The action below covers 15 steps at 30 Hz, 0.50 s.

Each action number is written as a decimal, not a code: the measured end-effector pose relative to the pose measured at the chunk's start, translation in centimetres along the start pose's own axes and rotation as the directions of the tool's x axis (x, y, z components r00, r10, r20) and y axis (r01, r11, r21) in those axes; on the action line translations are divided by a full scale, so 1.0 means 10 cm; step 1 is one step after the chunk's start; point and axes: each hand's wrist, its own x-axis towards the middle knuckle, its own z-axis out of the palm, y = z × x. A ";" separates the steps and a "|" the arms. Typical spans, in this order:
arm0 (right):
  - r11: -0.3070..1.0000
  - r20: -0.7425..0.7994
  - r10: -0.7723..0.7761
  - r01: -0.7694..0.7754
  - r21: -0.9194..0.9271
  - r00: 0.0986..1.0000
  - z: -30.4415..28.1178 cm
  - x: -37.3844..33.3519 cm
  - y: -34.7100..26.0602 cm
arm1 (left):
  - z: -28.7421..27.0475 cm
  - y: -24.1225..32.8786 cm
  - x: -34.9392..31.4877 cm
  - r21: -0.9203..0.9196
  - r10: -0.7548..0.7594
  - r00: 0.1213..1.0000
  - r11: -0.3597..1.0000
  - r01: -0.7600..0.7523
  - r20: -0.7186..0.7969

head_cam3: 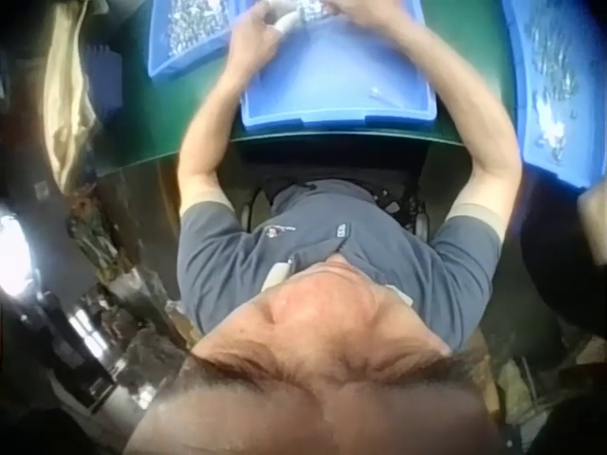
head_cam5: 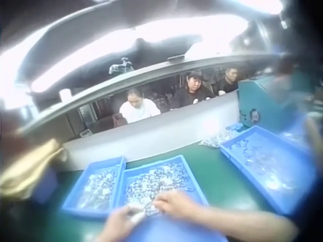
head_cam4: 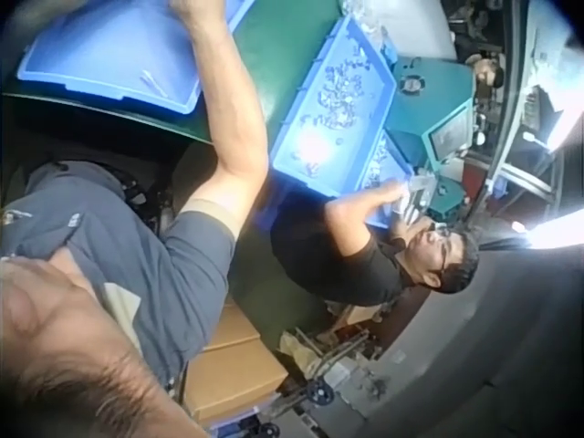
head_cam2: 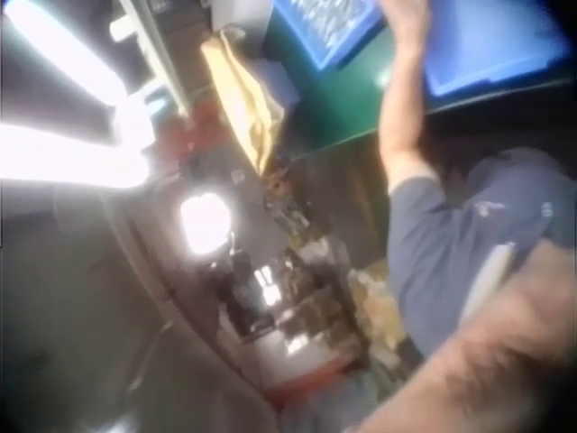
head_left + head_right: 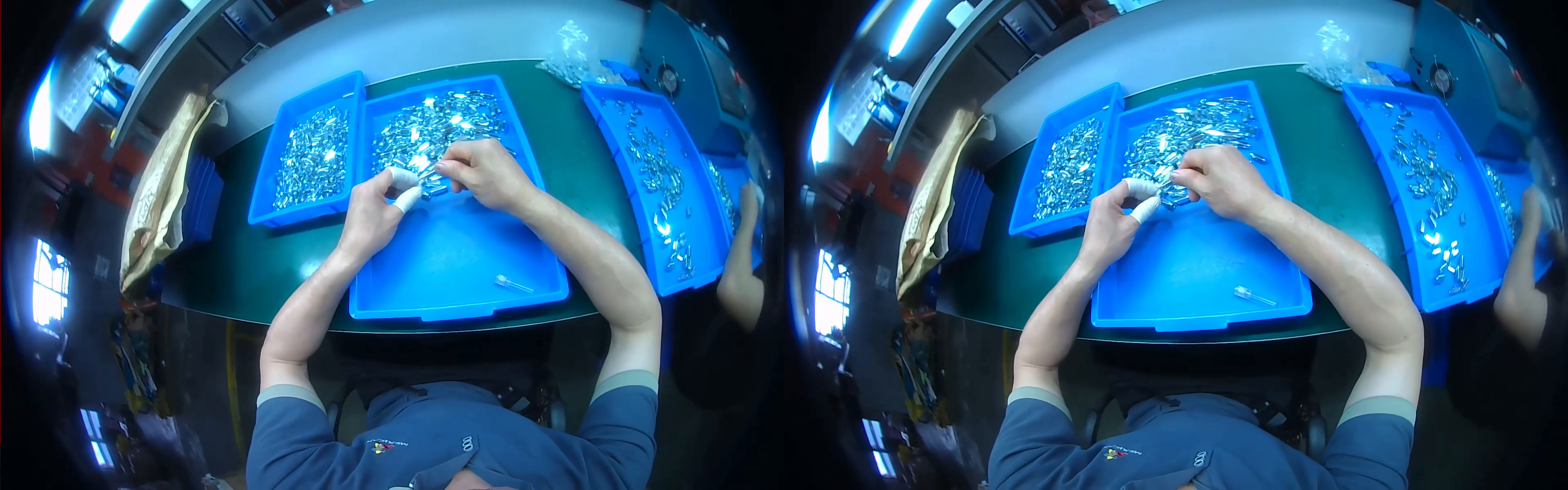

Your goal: The person sorts and inspects small metal hardware components by hand, moving them between trays at a workstation.

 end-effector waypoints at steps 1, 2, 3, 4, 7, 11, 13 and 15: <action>1.000 0.001 -0.014 0.014 0.025 1.000 0.02 0.00 -0.01 | -0.02 0.00 -0.01 0.000 0.013 1.000 1.000 -0.013 0.001; 1.000 0.015 -0.018 0.017 0.016 1.000 0.02 0.00 -0.02 | -0.02 0.00 -0.01 -0.002 0.028 1.000 1.000 -0.028 0.005; 1.000 0.012 -0.021 0.020 0.013 1.000 0.02 0.01 -0.02 | -0.01 -0.01 -0.01 -0.011 0.022 1.000 1.000 -0.022 -0.009; 1.000 0.008 -0.023 0.023 0.011 1.000 0.02 0.01 -0.03 | -0.01 -0.02 -0.01 -0.013 0.052 0.998 0.999 -0.053 -0.017; 1.000 0.046 0.005 -0.005 0.018 0.999 0.01 0.00 0.00 | 0.02 -0.04 0.01 -0.014 0.088 0.996 0.996 -0.089 -0.033; 0.997 0.059 -0.050 0.054 -0.056 0.997 0.02 -0.01 -0.04 | -0.01 -0.04 -0.02 0.024 0.133 0.991 0.991 -0.132 -0.033; 0.980 0.066 -0.143 0.150 -0.130 0.988 0.04 -0.01 -0.02 | -0.01 -0.07 -0.04 0.035 0.164 0.985 0.986 -0.162 -0.060; 0.975 0.071 -0.158 0.167 -0.146 0.985 0.05 -0.01 -0.04 | -0.01 -0.08 -0.06 0.050 0.194 0.977 0.980 -0.190 -0.085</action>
